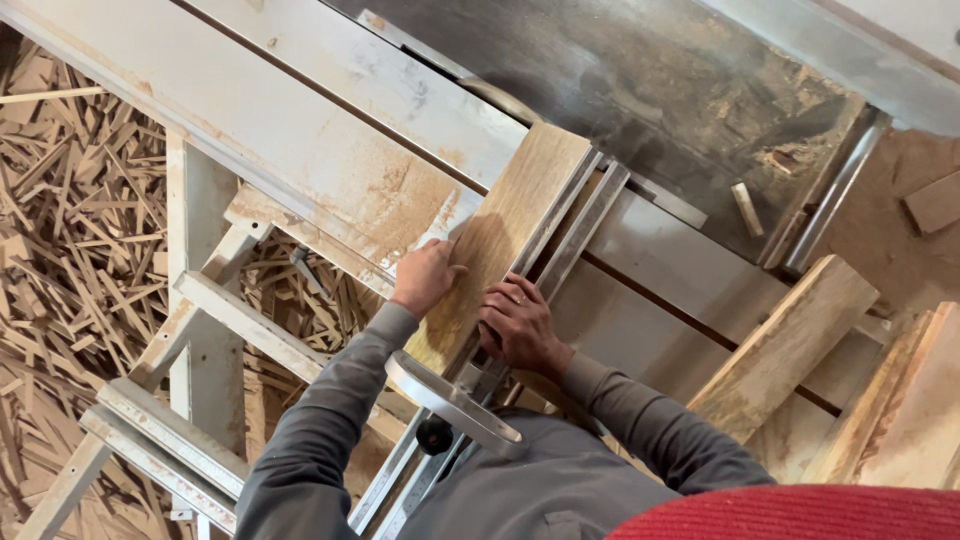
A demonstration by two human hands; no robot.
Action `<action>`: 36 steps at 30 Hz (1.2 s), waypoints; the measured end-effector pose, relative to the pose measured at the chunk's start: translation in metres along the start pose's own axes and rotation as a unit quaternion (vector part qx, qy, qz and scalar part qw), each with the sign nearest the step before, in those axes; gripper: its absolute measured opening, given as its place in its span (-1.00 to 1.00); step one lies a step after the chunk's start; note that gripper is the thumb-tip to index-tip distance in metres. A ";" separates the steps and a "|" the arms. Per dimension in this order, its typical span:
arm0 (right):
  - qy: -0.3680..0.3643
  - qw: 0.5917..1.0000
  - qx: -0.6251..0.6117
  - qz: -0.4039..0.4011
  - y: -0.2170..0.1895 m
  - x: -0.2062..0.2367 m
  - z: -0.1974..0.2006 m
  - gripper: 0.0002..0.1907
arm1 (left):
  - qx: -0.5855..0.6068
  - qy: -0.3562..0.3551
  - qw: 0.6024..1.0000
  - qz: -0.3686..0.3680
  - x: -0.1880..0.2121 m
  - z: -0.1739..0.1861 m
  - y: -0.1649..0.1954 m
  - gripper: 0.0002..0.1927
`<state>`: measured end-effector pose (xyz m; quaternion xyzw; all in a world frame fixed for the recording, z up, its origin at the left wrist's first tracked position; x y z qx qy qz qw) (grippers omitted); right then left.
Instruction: The person picks up wooden boards from a pile and feeds them along the fence of a table saw, ripping each board into narrower strips. The cut pieces are set aside, and the person carries a stack of cut boards and adds them to a large pile of finished wood pieces.
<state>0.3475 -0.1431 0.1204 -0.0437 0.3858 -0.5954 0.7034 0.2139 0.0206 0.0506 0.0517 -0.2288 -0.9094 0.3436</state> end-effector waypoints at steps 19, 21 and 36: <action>-0.041 0.997 0.058 0.001 -0.005 0.021 0.006 -0.85 | -0.002 0.003 1.000 -0.008 -0.007 -0.004 -0.006 -0.58; -0.043 0.997 0.061 0.003 -0.006 0.025 0.004 -0.84 | -0.003 0.020 1.000 -0.018 -0.008 -0.002 -0.006 -0.57; -0.031 0.996 0.079 -0.001 -0.018 0.021 0.005 -0.82 | 0.014 0.006 1.000 -0.023 -0.011 0.003 -0.007 -0.58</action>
Point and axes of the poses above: each hand's wrist, its own x-axis away from the middle knuckle, its own z-axis out of the back of the hand, y = z × x, the point moved 2 cm from there along -x, towards the middle knuckle, and after that the axes turned 8 degrees about -z, right-handed, at the moved point
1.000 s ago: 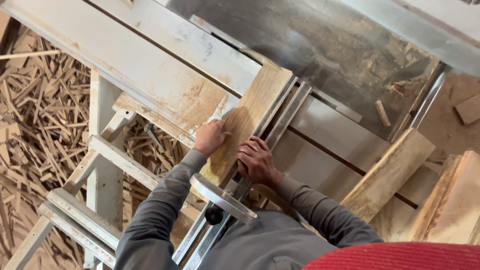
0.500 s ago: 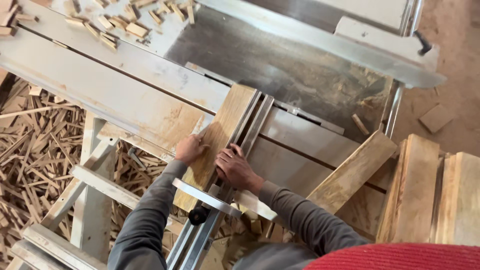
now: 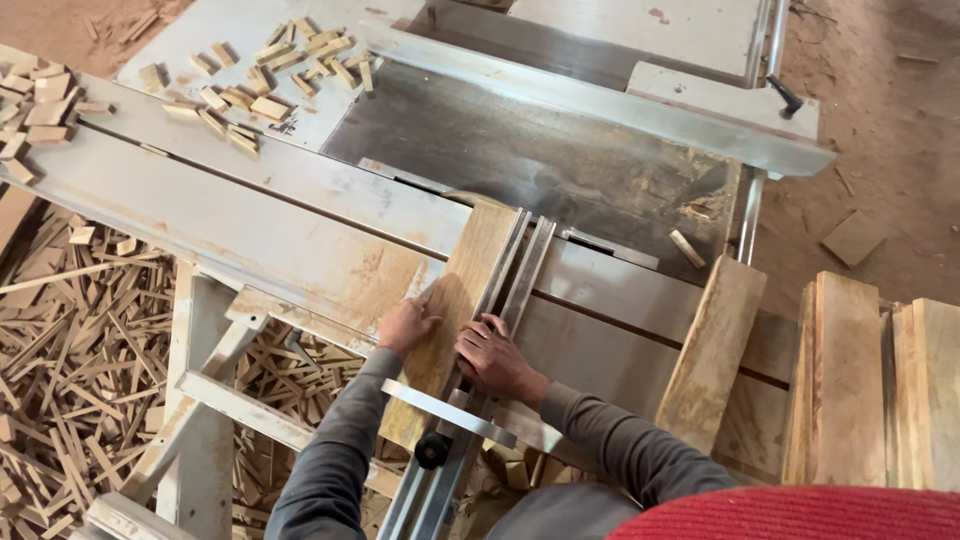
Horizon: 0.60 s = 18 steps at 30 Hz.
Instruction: The person picks up wooden boards from a pile and feeds them along the fence of a table saw, ripping each board into narrower strips. The cut pieces are set aside, and the person carries a stack of cut boards and adds them to a large pile of finished wood pieces.
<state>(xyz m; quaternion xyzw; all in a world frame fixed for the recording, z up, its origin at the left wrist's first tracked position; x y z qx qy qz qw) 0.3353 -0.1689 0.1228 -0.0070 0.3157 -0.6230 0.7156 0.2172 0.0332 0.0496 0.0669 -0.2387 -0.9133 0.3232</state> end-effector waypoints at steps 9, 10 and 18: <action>0.035 0.999 0.013 0.004 0.000 -0.004 0.000 -0.82 | 0.076 -0.020 0.996 -0.045 -0.013 0.002 -0.005 -0.52; 0.036 0.999 0.013 0.003 0.000 -0.004 0.000 -0.83 | 0.099 -0.013 0.993 -0.056 -0.014 0.003 -0.005 -0.49; 0.032 0.999 -0.042 -0.006 0.002 -0.008 -0.003 -0.84 | 0.108 0.082 0.987 -0.081 -0.008 -0.022 -0.005 -0.05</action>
Point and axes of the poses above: each hand's wrist, its own x-axis away from the middle knuckle, its own z-axis out of the back of the hand, y = z × x, the point moved 2 cm from there along -x, towards the middle knuckle, and after that the axes turned 8 degrees about -z, right-handed, at the moved point
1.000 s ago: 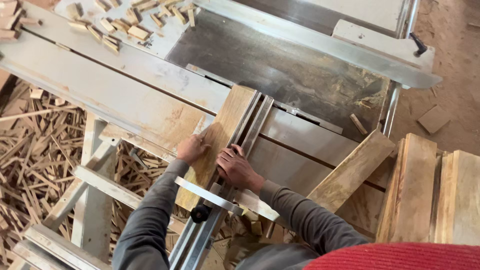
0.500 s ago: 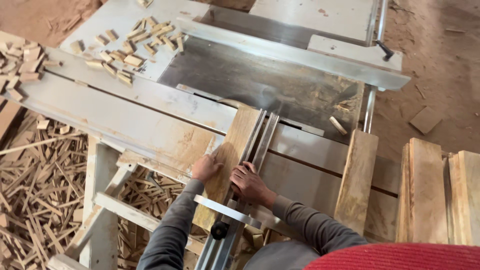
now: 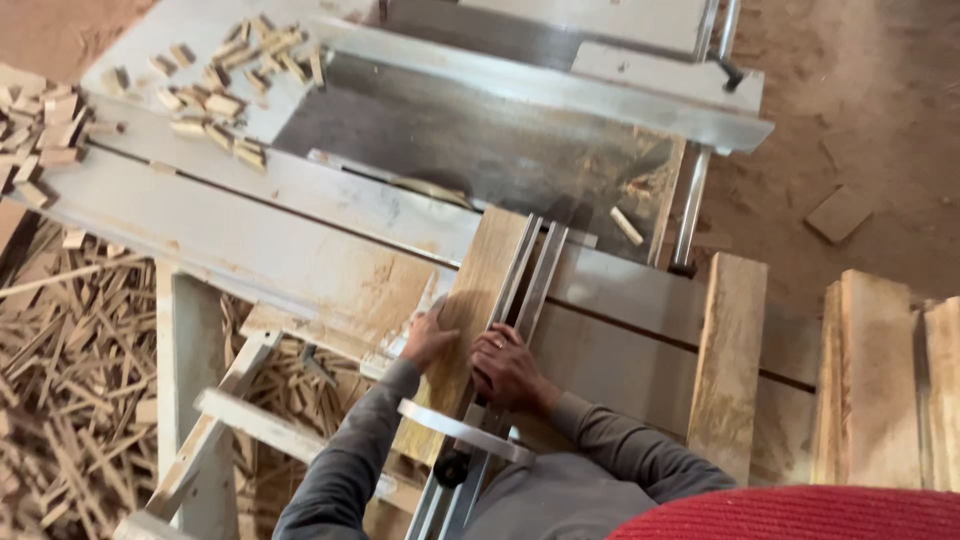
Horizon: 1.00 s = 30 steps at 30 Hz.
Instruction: The person picks up wooden boards from a pile and feeds them along the fence of a table saw, ripping each board into narrower strips. The cut pieces are set aside, and the person carries a stack of cut boards and adds them to a large pile of finished wood pieces.
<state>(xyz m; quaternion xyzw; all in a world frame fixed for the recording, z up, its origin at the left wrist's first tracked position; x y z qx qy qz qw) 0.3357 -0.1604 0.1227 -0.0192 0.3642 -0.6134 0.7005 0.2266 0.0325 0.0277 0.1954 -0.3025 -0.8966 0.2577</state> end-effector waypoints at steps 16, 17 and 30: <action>0.131 0.869 -0.379 -0.292 0.082 -0.060 0.079 -0.09 | 0.486 -0.022 0.872 0.054 -0.044 0.073 0.090 -0.63; 0.115 0.848 -0.444 -0.266 0.088 -0.081 0.094 -0.06 | 0.507 -0.033 0.861 -0.009 -0.054 0.090 0.101 -0.63; 0.021 0.974 -0.130 0.183 0.063 -0.160 0.124 -0.34 | 0.530 0.038 0.843 -0.078 -0.037 0.147 0.113 -0.42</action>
Point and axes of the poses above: each hand's wrist, its own x-axis away from the middle knuckle, its own z-axis out of the back of the hand, y = z × x, the point moved 2 cm from there along -x, towards the middle knuckle, and after that the axes turned 8 degrees about -z, right-handed, at the moved point
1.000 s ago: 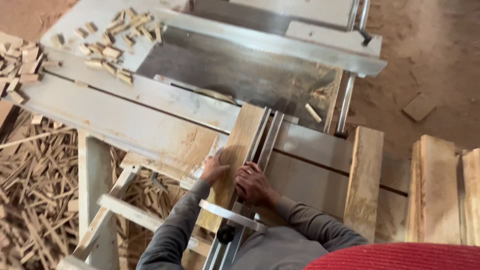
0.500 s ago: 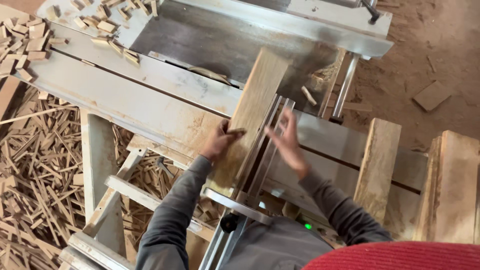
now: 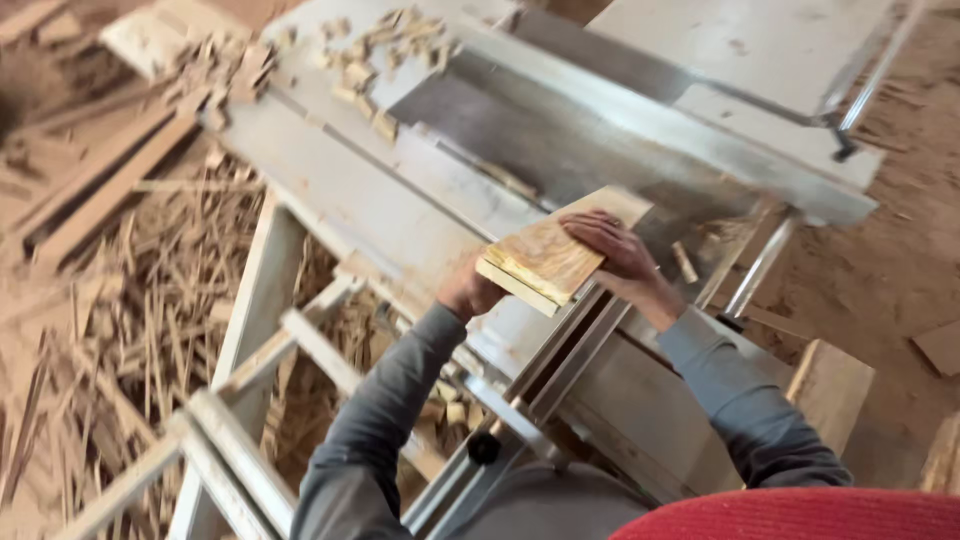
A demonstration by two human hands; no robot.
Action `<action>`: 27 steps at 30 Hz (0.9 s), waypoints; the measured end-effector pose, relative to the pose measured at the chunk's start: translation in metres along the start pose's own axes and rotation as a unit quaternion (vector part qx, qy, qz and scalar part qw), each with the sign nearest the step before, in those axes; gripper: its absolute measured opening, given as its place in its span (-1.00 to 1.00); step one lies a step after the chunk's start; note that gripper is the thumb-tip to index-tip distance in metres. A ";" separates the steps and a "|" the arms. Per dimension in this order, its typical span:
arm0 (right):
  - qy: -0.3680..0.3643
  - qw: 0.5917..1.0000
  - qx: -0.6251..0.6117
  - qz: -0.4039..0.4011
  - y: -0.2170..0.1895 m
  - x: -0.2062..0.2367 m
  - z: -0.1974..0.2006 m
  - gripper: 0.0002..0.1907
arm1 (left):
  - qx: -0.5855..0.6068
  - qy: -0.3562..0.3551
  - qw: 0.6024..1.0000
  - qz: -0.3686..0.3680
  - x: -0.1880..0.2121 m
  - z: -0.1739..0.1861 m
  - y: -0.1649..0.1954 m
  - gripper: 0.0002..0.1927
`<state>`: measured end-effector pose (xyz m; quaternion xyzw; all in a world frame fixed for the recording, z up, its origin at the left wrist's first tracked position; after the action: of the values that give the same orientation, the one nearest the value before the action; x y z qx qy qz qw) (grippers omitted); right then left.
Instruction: The person picks up wooden boards from a pile and feeds them along the fence of a table saw, ripping each board into narrower strips. The cut pieces are set aside, and the person carries a stack of cut boards and adds them to a large pile of finished wood pieces.
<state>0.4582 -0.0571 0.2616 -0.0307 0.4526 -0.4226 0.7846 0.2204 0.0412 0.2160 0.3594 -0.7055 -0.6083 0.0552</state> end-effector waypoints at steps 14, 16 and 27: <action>-0.186 0.944 0.168 -0.213 0.094 0.050 0.003 -0.03 | 0.246 0.065 0.939 0.231 0.072 0.075 -0.106 -0.30; -0.088 0.926 0.109 -0.351 0.131 0.060 0.028 -0.13 | 0.087 0.037 0.965 0.246 0.081 0.085 -0.122 -0.32; -0.014 0.855 0.091 -0.510 0.232 0.068 -0.006 -0.30 | -0.116 -0.032 0.934 0.336 0.127 0.059 -0.128 -0.23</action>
<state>0.6166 0.0469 0.1116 -0.1916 0.3219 -0.8021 0.4651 0.1532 0.0159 0.0401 0.0730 -0.7106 -0.6434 0.2751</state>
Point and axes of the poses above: each hand's wrist, its own x-axis away from the middle knuckle, its own z-axis out of the back of the hand, y = z × x, the point moved 2 cm from there along -x, towards the middle knuckle, and after that the axes turned 8 degrees about -z, right-handed, at the moved point
